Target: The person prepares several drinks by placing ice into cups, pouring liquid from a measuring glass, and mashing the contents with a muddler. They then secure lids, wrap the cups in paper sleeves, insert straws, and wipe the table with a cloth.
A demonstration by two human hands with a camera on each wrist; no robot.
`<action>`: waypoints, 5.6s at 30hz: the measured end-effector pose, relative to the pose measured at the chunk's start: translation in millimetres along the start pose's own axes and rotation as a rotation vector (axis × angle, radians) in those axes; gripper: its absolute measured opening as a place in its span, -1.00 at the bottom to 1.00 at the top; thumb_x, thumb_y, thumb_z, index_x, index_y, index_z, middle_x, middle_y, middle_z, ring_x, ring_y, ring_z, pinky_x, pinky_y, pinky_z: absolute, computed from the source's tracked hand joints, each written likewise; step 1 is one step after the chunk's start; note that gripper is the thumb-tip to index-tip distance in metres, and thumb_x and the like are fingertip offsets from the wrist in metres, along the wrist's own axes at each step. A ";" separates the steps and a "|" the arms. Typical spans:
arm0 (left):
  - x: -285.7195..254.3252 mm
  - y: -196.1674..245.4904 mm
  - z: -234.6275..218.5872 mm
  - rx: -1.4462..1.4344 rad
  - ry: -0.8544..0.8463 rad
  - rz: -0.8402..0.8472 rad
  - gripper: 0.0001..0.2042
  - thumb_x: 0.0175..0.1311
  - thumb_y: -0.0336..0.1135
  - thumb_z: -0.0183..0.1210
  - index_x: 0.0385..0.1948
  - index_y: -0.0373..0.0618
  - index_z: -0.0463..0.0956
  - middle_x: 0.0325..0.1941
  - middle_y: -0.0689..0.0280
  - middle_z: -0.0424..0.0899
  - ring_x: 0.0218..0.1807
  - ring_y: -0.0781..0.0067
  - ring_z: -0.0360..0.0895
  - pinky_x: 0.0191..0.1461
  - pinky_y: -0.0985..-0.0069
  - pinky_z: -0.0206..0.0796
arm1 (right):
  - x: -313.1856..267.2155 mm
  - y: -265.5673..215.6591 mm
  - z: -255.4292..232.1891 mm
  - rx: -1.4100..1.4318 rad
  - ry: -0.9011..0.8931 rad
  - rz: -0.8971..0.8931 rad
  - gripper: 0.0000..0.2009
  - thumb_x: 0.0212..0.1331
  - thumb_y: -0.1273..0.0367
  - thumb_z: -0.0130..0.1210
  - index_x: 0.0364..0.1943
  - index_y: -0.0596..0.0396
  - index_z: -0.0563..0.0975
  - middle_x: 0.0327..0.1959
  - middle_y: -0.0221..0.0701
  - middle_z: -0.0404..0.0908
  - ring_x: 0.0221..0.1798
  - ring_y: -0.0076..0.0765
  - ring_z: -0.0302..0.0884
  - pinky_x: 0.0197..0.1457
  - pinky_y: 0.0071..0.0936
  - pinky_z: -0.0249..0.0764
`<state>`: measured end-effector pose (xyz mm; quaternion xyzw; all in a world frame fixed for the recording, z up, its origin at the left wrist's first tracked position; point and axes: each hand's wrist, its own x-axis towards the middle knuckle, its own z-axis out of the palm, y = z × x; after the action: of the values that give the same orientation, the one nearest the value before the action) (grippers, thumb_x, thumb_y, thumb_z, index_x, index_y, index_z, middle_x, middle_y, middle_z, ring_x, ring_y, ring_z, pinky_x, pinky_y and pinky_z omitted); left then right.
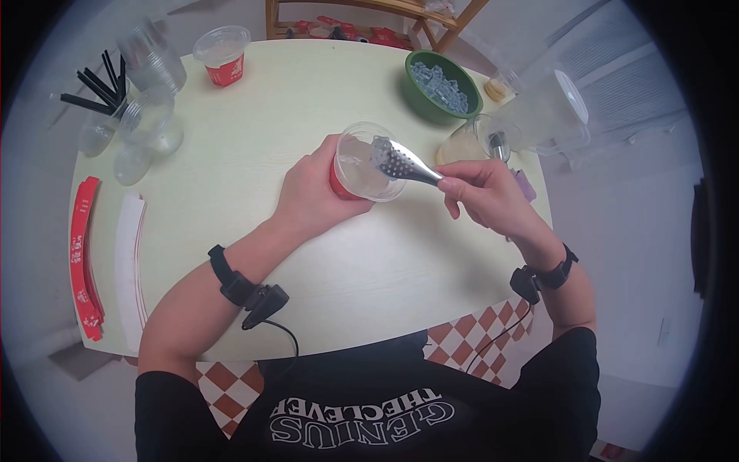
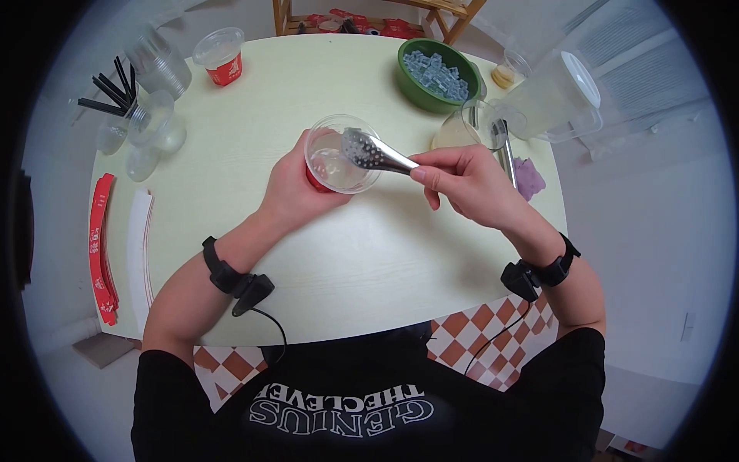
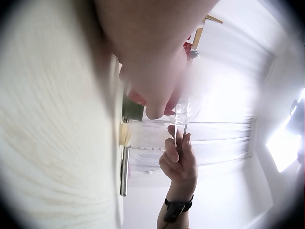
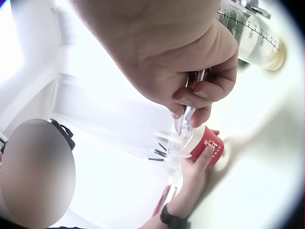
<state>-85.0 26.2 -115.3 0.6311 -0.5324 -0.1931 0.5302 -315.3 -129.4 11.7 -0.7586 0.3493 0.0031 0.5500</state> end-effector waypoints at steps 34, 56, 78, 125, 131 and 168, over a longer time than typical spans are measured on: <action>0.0 8.6 -5.9 -0.018 -0.082 -0.082 -0.19 -0.01 -0.20 0.69 0.30 -0.18 0.43 0.18 0.14 0.74 0.21 0.16 0.74 0.30 0.30 0.58 | 143.7 26.9 -172.6 -0.677 0.407 -0.163 -0.50 0.45 0.06 0.24 0.24 0.19 0.67 -0.40 -0.37 0.77 -0.30 -0.46 0.68 -0.11 -0.39 0.53; -0.3 -5.8 1.9 -0.065 0.000 -0.016 -0.20 0.07 -0.18 0.64 0.30 -0.19 0.33 0.23 0.04 0.67 0.27 0.09 0.69 0.33 0.22 0.56 | 68.1 113.5 -93.6 0.119 1.032 -0.799 -0.39 0.68 -0.06 -0.09 0.34 0.27 0.50 0.31 -0.15 0.61 0.42 -0.13 0.56 0.51 -0.15 0.43; 70.9 77.7 20.2 0.116 -0.103 0.085 -0.30 0.15 -0.46 0.55 0.36 -0.20 0.39 0.29 0.22 0.59 0.32 0.37 0.59 0.40 0.39 0.47 | 76.9 140.1 -33.1 0.269 0.622 -0.891 -0.12 0.07 0.32 0.61 0.46 0.10 0.30 0.22 -0.30 0.59 0.33 -0.26 0.57 0.51 -0.23 0.43; 138.5 123.9 83.8 0.795 -0.073 0.678 -0.15 -0.08 -0.60 0.48 0.41 0.14 0.49 0.33 0.20 0.48 0.36 -0.05 0.40 0.42 0.08 0.40 | 70.5 134.9 -33.2 0.339 0.605 -0.872 -0.04 0.01 0.21 0.61 0.51 0.08 0.27 0.32 -0.30 0.52 0.28 -0.22 0.58 0.43 -0.23 0.48; 142.6 129.9 90.7 0.871 -0.062 0.785 -0.19 -0.08 -0.68 0.40 0.36 0.22 0.56 0.27 0.23 0.53 0.33 -0.02 0.44 0.38 0.07 0.42 | 67.7 133.9 -32.9 0.325 0.612 -0.851 -0.03 0.01 0.19 0.61 0.50 0.08 0.27 0.31 -0.30 0.53 0.27 -0.24 0.56 0.44 -0.25 0.47; 111.4 53.1 38.8 -0.184 -0.157 0.049 -0.20 0.22 -0.39 0.55 0.47 -0.18 0.25 0.39 0.05 0.51 0.37 0.23 0.58 0.39 0.31 0.54 | 63.0 128.4 -44.8 0.051 1.069 -1.165 -0.29 0.50 -0.15 0.15 0.42 0.17 0.44 0.36 -0.16 0.53 0.35 -0.08 0.54 0.51 -0.18 0.39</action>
<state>-101.2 -82.6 -47.3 0.5496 -0.5676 -0.2769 0.5469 -353.2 -219.5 -102.0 -0.7051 0.1128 -0.6584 0.2378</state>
